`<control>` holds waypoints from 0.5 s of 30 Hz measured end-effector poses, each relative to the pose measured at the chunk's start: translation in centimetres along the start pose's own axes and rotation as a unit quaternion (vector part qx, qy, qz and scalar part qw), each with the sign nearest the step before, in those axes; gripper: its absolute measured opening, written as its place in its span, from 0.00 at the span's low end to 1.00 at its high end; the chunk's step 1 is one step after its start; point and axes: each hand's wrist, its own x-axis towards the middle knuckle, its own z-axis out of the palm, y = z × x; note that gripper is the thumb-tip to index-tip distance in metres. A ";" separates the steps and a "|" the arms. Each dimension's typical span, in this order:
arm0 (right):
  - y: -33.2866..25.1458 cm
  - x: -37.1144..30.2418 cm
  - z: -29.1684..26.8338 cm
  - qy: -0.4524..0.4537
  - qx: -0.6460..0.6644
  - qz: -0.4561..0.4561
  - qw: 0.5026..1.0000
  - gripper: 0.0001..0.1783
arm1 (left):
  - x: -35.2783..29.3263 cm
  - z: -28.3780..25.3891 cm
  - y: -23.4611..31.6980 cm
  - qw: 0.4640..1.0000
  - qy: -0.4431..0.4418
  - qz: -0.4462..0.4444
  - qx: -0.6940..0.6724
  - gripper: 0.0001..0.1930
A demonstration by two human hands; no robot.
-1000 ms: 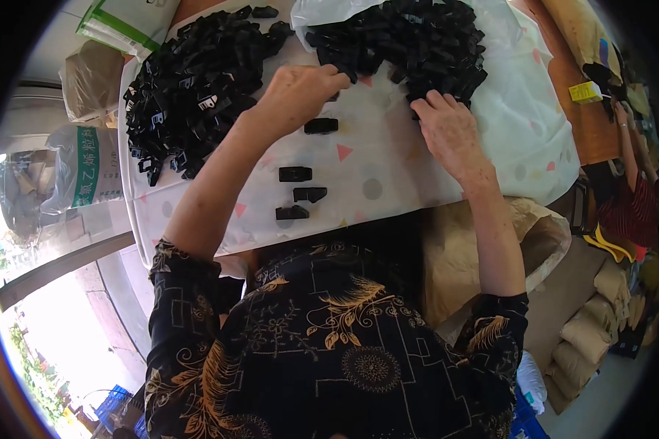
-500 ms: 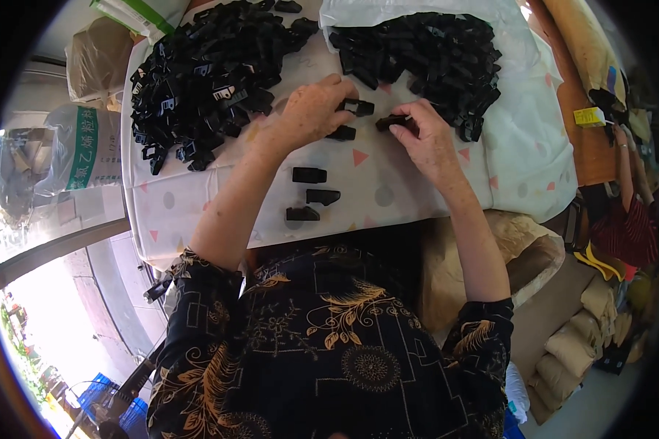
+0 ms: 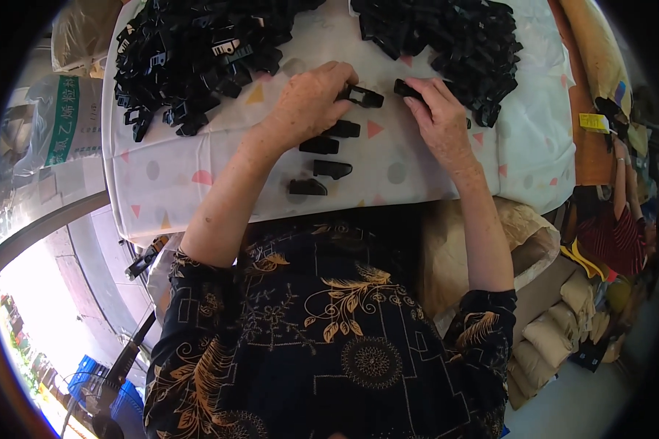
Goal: Sorting and placing small black plastic components into a white plastic bag on a worktable.
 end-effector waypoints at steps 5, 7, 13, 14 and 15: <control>-2.6 0.9 1.4 0.027 0.040 -0.037 0.998 0.15 | 0.1 -0.1 -0.3 0.998 -0.032 -0.017 -0.044 0.14; -3.5 1.3 2.0 0.019 -0.008 -0.089 0.996 0.15 | -0.1 0.3 -0.5 0.998 -0.015 -0.005 -0.059 0.14; -2.9 1.3 2.8 -0.002 -0.086 -0.152 0.985 0.18 | -0.3 0.7 -0.8 0.999 -0.012 0.006 -0.038 0.14; -2.9 1.1 3.0 -0.005 -0.086 -0.148 0.985 0.18 | -0.4 0.7 -0.8 0.999 -0.010 0.005 -0.041 0.15; -3.1 0.8 3.2 0.001 -0.104 -0.154 0.983 0.18 | -0.4 0.7 -0.8 0.999 -0.008 0.005 -0.044 0.15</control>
